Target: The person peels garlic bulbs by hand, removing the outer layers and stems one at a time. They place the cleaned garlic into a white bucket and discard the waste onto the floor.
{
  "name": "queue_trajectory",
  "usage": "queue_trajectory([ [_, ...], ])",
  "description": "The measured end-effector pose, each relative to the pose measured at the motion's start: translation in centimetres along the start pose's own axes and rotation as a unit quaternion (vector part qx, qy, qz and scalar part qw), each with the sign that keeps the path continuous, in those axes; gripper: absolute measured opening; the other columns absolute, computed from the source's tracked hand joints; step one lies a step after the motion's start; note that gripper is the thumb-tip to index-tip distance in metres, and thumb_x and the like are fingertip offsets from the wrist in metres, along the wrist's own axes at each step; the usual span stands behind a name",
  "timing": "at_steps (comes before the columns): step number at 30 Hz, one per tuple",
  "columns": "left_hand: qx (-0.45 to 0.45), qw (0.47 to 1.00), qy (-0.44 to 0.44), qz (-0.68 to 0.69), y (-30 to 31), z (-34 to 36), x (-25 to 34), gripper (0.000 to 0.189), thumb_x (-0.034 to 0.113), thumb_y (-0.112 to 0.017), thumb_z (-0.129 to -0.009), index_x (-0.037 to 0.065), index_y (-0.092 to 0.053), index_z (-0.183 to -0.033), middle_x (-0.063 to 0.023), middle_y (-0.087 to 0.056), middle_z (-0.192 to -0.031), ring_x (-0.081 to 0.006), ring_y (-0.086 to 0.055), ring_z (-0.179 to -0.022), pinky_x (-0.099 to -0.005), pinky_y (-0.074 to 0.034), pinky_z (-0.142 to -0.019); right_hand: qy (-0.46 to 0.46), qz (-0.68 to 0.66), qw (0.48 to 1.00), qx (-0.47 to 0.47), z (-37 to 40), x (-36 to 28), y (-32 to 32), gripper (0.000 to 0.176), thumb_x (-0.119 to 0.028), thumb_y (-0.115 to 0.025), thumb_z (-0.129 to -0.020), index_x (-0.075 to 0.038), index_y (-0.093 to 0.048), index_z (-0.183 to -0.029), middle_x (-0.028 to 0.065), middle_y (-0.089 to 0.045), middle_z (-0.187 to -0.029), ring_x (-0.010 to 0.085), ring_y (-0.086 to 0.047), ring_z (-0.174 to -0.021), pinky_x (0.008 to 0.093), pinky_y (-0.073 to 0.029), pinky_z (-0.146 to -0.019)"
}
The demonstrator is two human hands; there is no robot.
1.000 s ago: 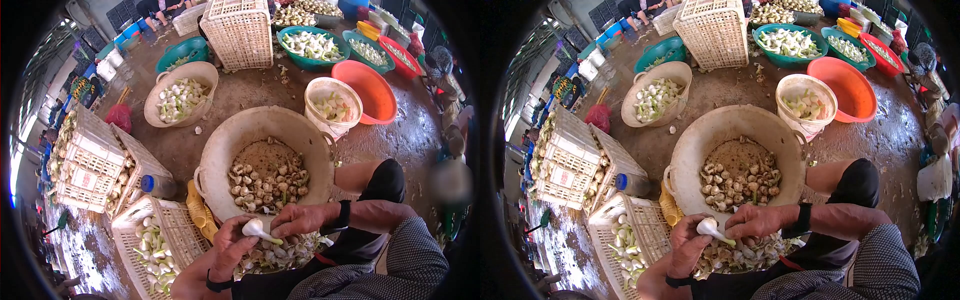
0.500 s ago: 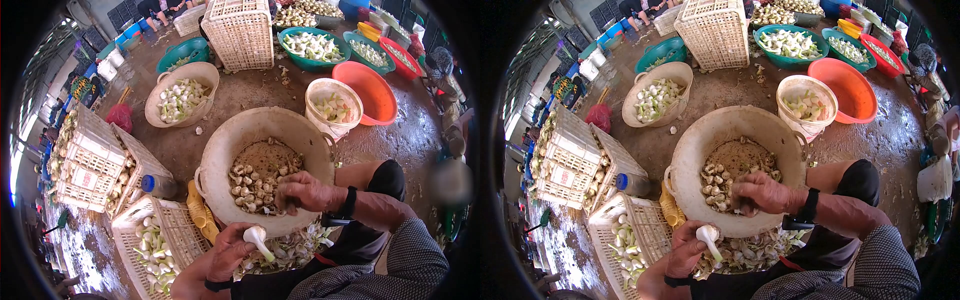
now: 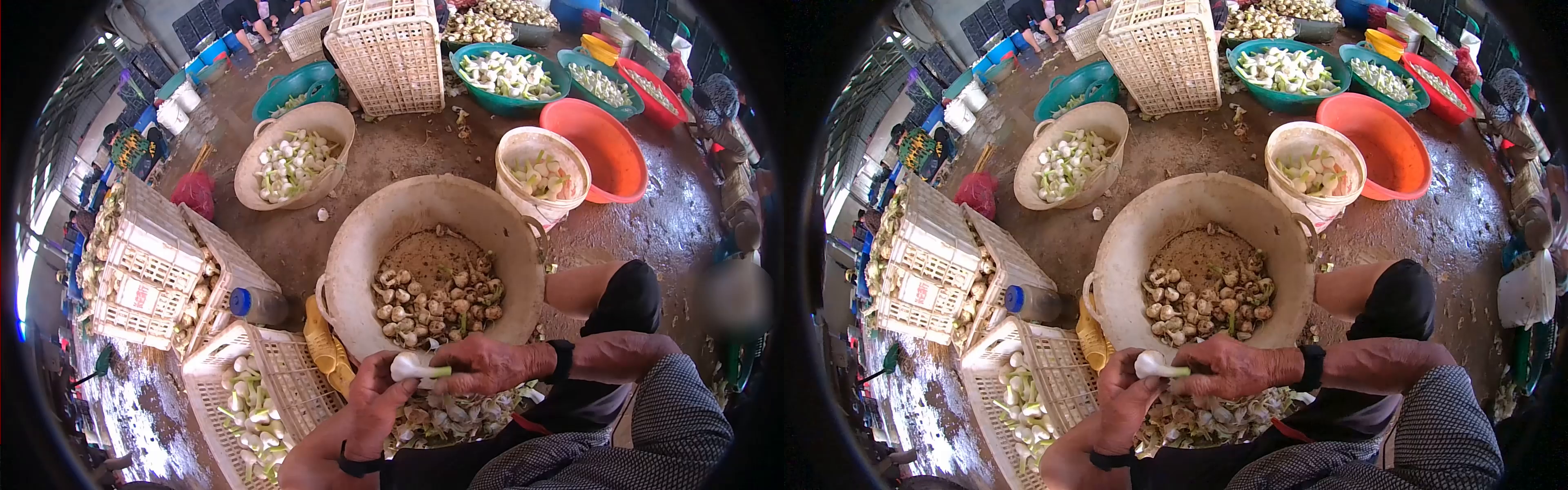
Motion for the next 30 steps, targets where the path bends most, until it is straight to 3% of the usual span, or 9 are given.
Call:
queue_trajectory([
  [4, -0.006, 0.998, 0.014, -0.054, -0.8, -0.1, 0.3, 0.051, 0.007, -0.073, -0.082, -0.005, -0.048, -0.125, -0.0116, -0.061, -0.111, -0.0189, -0.059, -0.104, -0.031, -0.048, -0.092, 0.034, 0.089, 0.993, 0.067, 0.1, 0.0, 0.8, 0.023, -0.02, -0.056, -0.095, 0.001, -0.058, -0.104, 0.0168, -0.06, -0.074, 0.0326, -0.062, -0.068, 0.0404, -0.048, -0.063],
  [13, -0.014, 0.996, 0.053, -0.071, -0.5, 0.1, 0.3, 0.055, 0.014, -0.076, -0.079, -0.007, -0.05, -0.123, -0.0133, -0.063, -0.107, -0.0197, -0.064, -0.096, -0.0326, -0.053, -0.086, 0.021, 0.036, 0.999, 0.027, 0.1, 0.3, 1.2, 0.016, -0.015, -0.057, -0.094, 0.0, -0.058, -0.099, 0.0159, -0.06, -0.074, 0.0308, -0.063, -0.069, 0.0398, -0.048, -0.063],
  [15, -0.027, 0.994, 0.087, -0.064, -0.7, 0.2, 0.8, 0.055, 0.016, -0.075, -0.08, -0.006, -0.05, -0.124, -0.013, -0.064, -0.108, -0.0197, -0.063, -0.097, -0.033, -0.053, -0.087, 0.095, 0.096, 0.991, 0.015, 0.0, 0.3, 1.3, 0.02, -0.015, -0.054, -0.097, 0.001, -0.058, -0.107, 0.0107, -0.063, -0.07, 0.019, -0.064, -0.061, 0.0325, -0.05, -0.056],
  [16, -0.042, 0.99, 0.122, -0.057, -0.8, 0.3, 0.8, 0.055, 0.019, -0.074, -0.081, -0.006, -0.05, -0.125, -0.0126, -0.064, -0.109, -0.0197, -0.063, -0.099, -0.0334, -0.052, -0.087, 0.095, 0.096, 0.991, 0.015, 0.0, 0.3, 1.4, 0.02, -0.015, -0.054, -0.097, 0.001, -0.058, -0.107, 0.0107, -0.063, -0.07, 0.019, -0.064, -0.061, 0.0325, -0.05, -0.056],
  [19, -0.054, 0.993, 0.107, -0.004, -1.4, 0.6, 0.6, 0.056, 0.022, -0.072, -0.083, -0.005, -0.05, -0.127, -0.0128, -0.064, -0.112, -0.0207, -0.062, -0.101, -0.0346, -0.051, -0.087, 0.078, 0.085, 0.993, 0.005, 0.1, 0.0, 1.4, 0.02, -0.016, -0.055, -0.097, 0.001, -0.06, -0.106, 0.0086, -0.062, -0.07, 0.0164, -0.063, -0.061, 0.0306, -0.05, -0.056],
  [21, -0.05, 0.993, 0.1, 0.026, -1.4, 0.6, 0.4, 0.056, 0.021, -0.072, -0.083, -0.005, -0.05, -0.127, -0.0139, -0.063, -0.113, -0.022, -0.062, -0.102, -0.0361, -0.051, -0.088, -0.028, -0.02, 0.998, 0.048, 0.3, -0.2, 1.6, 0.021, -0.019, -0.055, -0.096, 0.0, -0.062, -0.1, 0.007, -0.062, -0.074, 0.0148, -0.061, -0.066, 0.0294, -0.049, -0.059],
  [25, -0.078, 0.991, 0.07, 0.086, -1.3, 0.5, 0.4, 0.056, 0.019, -0.072, -0.082, -0.006, -0.049, -0.128, -0.0169, -0.062, -0.115, -0.0262, -0.062, -0.104, -0.0399, -0.051, -0.089, -0.07, -0.049, 0.994, 0.071, 0.2, 0.8, 1.7, 0.024, -0.022, -0.055, -0.096, 0.0, -0.063, -0.1, 0.0026, -0.064, -0.076, 0.008, -0.059, -0.067, 0.0251, -0.049, -0.058],
  [27, -0.095, 0.988, 0.061, 0.101, -1.6, 0.6, 0.9, 0.056, 0.017, -0.072, -0.082, -0.006, -0.049, -0.128, -0.0174, -0.062, -0.115, -0.0276, -0.062, -0.104, -0.0411, -0.051, -0.09, -0.121, -0.129, 0.976, 0.127, 0.2, 1.3, 1.9, 0.019, -0.015, -0.057, -0.095, 0.001, -0.066, -0.1, 0.0026, -0.066, -0.076, 0.0081, -0.06, -0.064, 0.0248, -0.049, -0.059],
  [30, -0.118, 0.985, 0.058, 0.109, -1.4, 0.8, 0.6, 0.052, 0.012, -0.071, -0.082, -0.005, -0.05, -0.127, -0.0182, -0.062, -0.115, -0.0299, -0.063, -0.102, -0.0427, -0.051, -0.089, -0.113, -0.135, 0.973, 0.147, -0.1, 1.2, 2.4, 0.019, -0.014, -0.056, -0.095, 0.001, -0.067, -0.098, 0.003, -0.067, -0.077, 0.0084, -0.06, -0.064, 0.0246, -0.049, -0.059],
])
Point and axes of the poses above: each hand's wrist, its own z-axis away from the middle knuckle, its own y-axis out of the back of the hand, x = y × z, the point moved 3 cm from there along -z, towards the middle knuckle
